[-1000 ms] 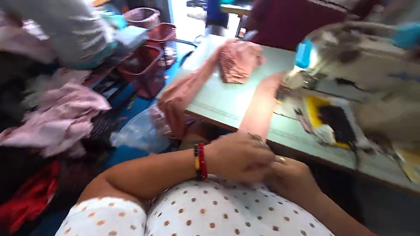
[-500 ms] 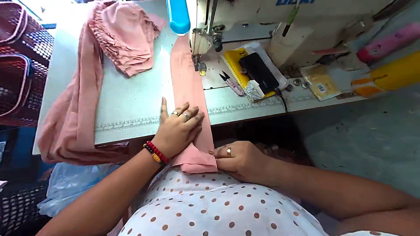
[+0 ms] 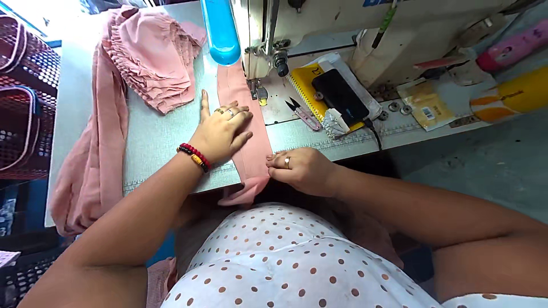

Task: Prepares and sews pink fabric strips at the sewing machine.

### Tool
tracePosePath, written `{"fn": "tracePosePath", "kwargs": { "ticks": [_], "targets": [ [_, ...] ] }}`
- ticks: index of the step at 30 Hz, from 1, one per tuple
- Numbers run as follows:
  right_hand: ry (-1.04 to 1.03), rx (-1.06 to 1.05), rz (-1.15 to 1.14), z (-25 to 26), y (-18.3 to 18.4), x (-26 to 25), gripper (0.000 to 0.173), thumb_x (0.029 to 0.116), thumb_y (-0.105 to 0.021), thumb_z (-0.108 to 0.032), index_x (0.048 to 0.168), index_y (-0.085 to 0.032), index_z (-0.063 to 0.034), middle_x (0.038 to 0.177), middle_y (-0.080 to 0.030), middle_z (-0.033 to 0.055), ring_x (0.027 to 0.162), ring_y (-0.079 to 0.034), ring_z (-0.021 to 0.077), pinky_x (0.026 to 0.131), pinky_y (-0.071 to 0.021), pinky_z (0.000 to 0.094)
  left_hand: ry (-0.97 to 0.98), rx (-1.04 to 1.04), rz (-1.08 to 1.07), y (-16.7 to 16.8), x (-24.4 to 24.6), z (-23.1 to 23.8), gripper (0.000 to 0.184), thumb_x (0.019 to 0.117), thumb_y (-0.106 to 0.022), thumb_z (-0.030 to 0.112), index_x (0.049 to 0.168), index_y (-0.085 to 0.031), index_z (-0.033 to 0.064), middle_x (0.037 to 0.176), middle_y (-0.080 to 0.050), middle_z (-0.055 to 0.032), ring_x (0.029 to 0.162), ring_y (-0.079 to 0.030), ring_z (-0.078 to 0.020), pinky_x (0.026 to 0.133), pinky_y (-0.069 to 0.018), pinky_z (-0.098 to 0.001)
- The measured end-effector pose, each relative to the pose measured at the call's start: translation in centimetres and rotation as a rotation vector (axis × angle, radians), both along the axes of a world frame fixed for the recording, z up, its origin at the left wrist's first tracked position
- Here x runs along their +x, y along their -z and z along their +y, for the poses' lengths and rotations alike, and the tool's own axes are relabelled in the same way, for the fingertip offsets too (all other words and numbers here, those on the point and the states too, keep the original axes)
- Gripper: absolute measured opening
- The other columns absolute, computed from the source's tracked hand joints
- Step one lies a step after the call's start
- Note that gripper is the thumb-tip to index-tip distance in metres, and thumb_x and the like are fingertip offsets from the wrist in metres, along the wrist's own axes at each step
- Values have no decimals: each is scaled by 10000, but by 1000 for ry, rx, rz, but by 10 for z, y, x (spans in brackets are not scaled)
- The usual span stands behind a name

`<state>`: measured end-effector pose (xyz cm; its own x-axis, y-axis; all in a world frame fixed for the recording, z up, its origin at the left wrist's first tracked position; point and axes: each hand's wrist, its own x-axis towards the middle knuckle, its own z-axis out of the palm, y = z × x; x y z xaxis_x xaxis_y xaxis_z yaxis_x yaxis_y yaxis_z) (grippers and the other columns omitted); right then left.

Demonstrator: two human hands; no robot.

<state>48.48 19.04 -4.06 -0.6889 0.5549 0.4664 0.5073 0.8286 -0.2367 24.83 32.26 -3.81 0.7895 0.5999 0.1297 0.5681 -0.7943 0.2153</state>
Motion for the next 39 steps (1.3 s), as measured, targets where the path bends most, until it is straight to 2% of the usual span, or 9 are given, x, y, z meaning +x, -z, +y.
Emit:
{"fn": "tracePosePath", "kwargs": {
  "ticks": [8,13,16,19,22,26,28,34,39],
  "targets": [
    [175,-20,-39,40,4,-6,208,951,-550,16,961,-751,-38,1091,-764,155,1088,-734,301,903,-606,445,-29,65,84,-4,7,50,575,1065,-384,486,1457,-549,100,1518,-526,-148,1454,-444,-356,1199,-82,-733],
    [335,-78,-18,53,9,-15,271,980,-514,-39,1102,-756,-43,1236,-730,157,1215,-678,325,995,-559,481,-145,226,-94,-6,4,41,378,1045,-488,252,1346,-629,72,1463,-561,-198,1394,-491,-402,1170,-277,-636],
    [388,-123,147,17,4,-13,282,945,-536,-20,1130,-749,-23,1277,-702,151,1306,-599,328,1116,-471,472,-197,-22,-401,-17,-15,-24,298,1010,-528,158,1204,-702,15,1226,-683,-178,1178,-634,-303,1033,-478,-477],
    [320,-267,396,-53,18,2,217,923,-539,-59,959,-753,-51,984,-721,82,1000,-662,189,894,-545,367,-227,-658,-654,-21,-54,-124,152,991,-572,117,1081,-670,45,917,-704,-8,765,-686,-79,700,-610,-273],
    [368,-754,423,-95,43,15,235,939,-515,-57,958,-745,-10,998,-729,107,1001,-677,148,914,-545,328,-352,-1169,-535,9,-84,-166,155,997,-608,171,1083,-705,86,928,-709,72,816,-670,-12,776,-580,-223],
    [631,-1079,324,-68,67,2,506,953,-723,-198,1382,-586,31,1349,-635,229,1290,-598,306,1120,-457,477,-664,-983,-283,56,-60,-155,539,939,-752,221,1403,-560,22,1357,-623,-169,1286,-584,-244,1113,-456,-466],
    [663,-1126,381,-55,74,-8,588,933,-770,-247,1419,-557,6,1367,-624,223,1302,-586,305,1123,-447,493,-610,-814,-260,77,-44,-146,467,944,-753,227,1323,-619,-9,1288,-655,-217,1253,-603,-319,1092,-454,-537],
    [233,-1209,671,-65,68,-17,129,959,-674,-72,1010,-704,43,927,-733,36,875,-680,8,853,-574,232,-529,-811,-476,61,-85,-173,276,1066,-489,168,1154,-661,-29,1038,-688,-115,976,-660,-163,923,-541,-417],
    [-72,-1088,630,-72,26,-27,176,982,-661,-146,973,-748,7,958,-714,7,934,-646,-29,874,-542,174,-510,-445,-562,-43,-130,-209,265,1076,-486,315,1230,-582,121,950,-648,63,785,-617,29,712,-551,-192]
  ]
}}
